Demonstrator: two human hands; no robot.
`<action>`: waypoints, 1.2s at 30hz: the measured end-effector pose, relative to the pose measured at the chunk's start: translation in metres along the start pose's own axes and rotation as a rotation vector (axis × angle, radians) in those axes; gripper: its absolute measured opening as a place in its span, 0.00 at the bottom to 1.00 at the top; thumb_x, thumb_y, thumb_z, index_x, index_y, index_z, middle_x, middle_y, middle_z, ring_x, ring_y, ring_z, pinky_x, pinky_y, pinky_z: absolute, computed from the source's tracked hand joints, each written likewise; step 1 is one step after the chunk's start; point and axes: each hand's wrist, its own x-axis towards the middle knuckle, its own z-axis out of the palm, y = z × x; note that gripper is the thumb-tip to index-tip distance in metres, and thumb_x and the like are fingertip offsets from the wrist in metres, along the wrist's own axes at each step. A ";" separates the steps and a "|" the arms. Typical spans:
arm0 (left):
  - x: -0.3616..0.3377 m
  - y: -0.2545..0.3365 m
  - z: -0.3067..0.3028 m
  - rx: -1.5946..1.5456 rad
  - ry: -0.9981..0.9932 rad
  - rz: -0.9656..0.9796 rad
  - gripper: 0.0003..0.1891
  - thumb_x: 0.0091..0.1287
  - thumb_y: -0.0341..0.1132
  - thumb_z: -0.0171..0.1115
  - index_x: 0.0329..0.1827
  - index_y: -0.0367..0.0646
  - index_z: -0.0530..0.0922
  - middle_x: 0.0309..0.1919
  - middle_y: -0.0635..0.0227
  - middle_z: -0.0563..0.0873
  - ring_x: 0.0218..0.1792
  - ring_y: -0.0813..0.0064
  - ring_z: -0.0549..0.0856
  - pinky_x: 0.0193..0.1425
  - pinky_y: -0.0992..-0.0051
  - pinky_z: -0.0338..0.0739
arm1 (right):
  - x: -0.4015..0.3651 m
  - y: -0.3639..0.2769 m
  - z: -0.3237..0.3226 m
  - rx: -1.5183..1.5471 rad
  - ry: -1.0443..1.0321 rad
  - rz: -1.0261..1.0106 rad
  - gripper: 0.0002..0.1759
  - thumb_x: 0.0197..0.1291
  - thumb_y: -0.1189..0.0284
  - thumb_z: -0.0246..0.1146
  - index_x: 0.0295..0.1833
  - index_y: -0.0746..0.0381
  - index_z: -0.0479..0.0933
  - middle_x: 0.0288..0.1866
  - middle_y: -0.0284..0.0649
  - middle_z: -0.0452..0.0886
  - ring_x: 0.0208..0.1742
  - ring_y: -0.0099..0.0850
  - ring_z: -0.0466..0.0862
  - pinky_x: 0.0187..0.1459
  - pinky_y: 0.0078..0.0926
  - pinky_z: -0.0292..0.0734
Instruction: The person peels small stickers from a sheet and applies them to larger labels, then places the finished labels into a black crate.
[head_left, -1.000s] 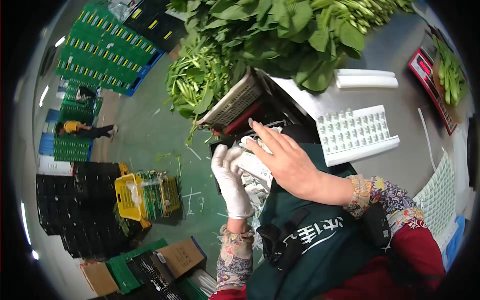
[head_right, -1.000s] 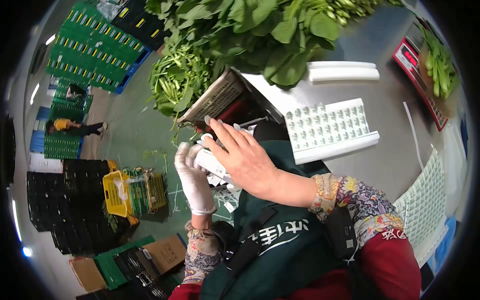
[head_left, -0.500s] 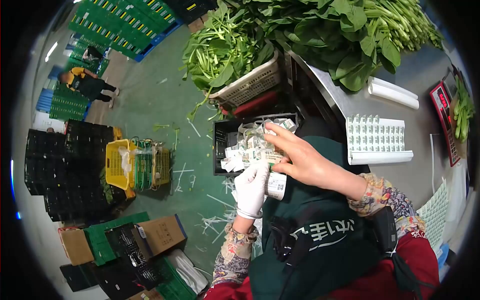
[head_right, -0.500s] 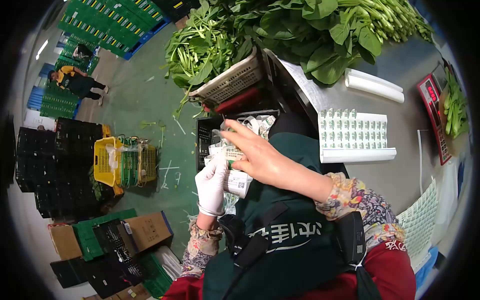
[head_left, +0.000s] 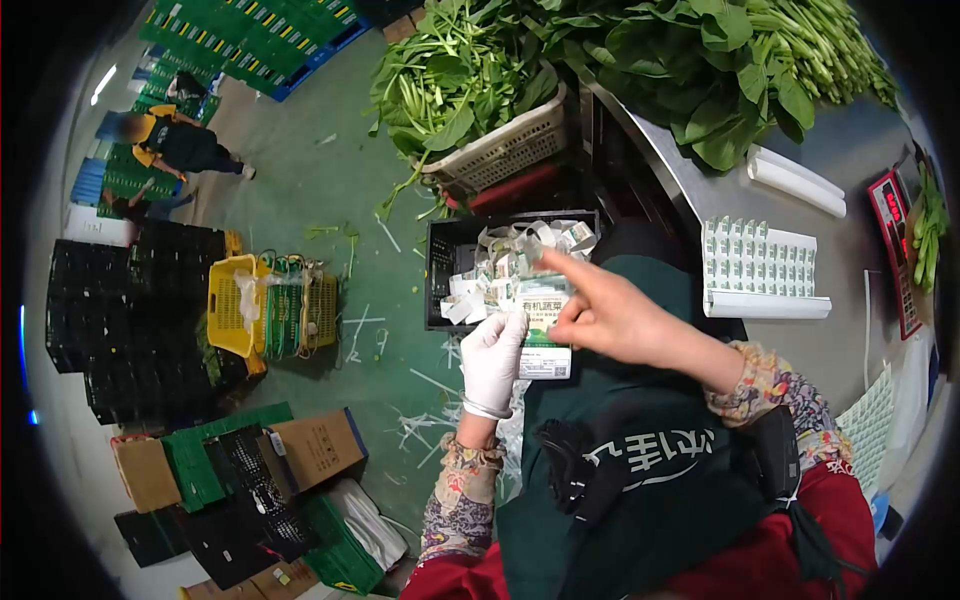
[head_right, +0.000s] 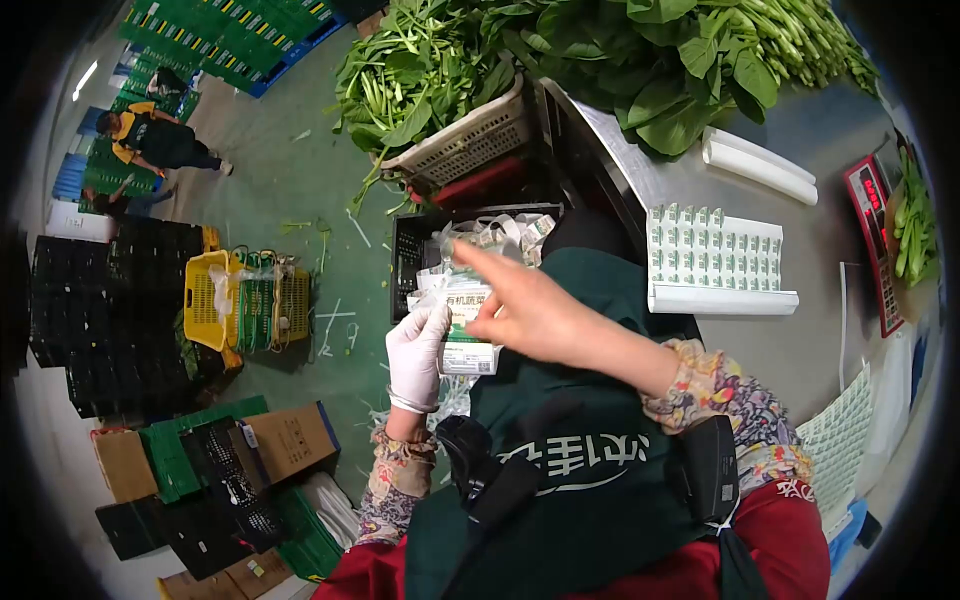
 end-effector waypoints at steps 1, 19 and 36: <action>0.000 0.003 0.002 0.039 0.011 0.027 0.11 0.69 0.35 0.59 0.39 0.34 0.81 0.28 0.76 0.81 0.28 0.90 0.75 0.31 0.87 0.69 | -0.001 -0.001 0.004 -0.018 0.004 0.016 0.45 0.51 0.77 0.67 0.73 0.64 0.51 0.63 0.51 0.69 0.34 0.28 0.83 0.41 0.25 0.78; 0.007 -0.029 -0.003 0.283 0.118 0.149 0.13 0.70 0.37 0.56 0.41 0.32 0.81 0.28 0.68 0.82 0.29 0.84 0.74 0.35 0.79 0.71 | -0.008 0.004 0.019 0.167 -0.003 0.236 0.43 0.57 0.80 0.64 0.73 0.66 0.47 0.30 0.38 0.78 0.24 0.20 0.78 0.26 0.18 0.75; -0.001 -0.023 -0.008 -0.084 -0.069 -0.062 0.15 0.72 0.38 0.52 0.50 0.34 0.77 0.39 0.65 0.85 0.37 0.81 0.83 0.40 0.80 0.79 | 0.005 0.021 -0.002 -0.109 0.374 0.008 0.13 0.60 0.73 0.63 0.49 0.68 0.77 0.35 0.36 0.80 0.26 0.16 0.75 0.21 0.14 0.69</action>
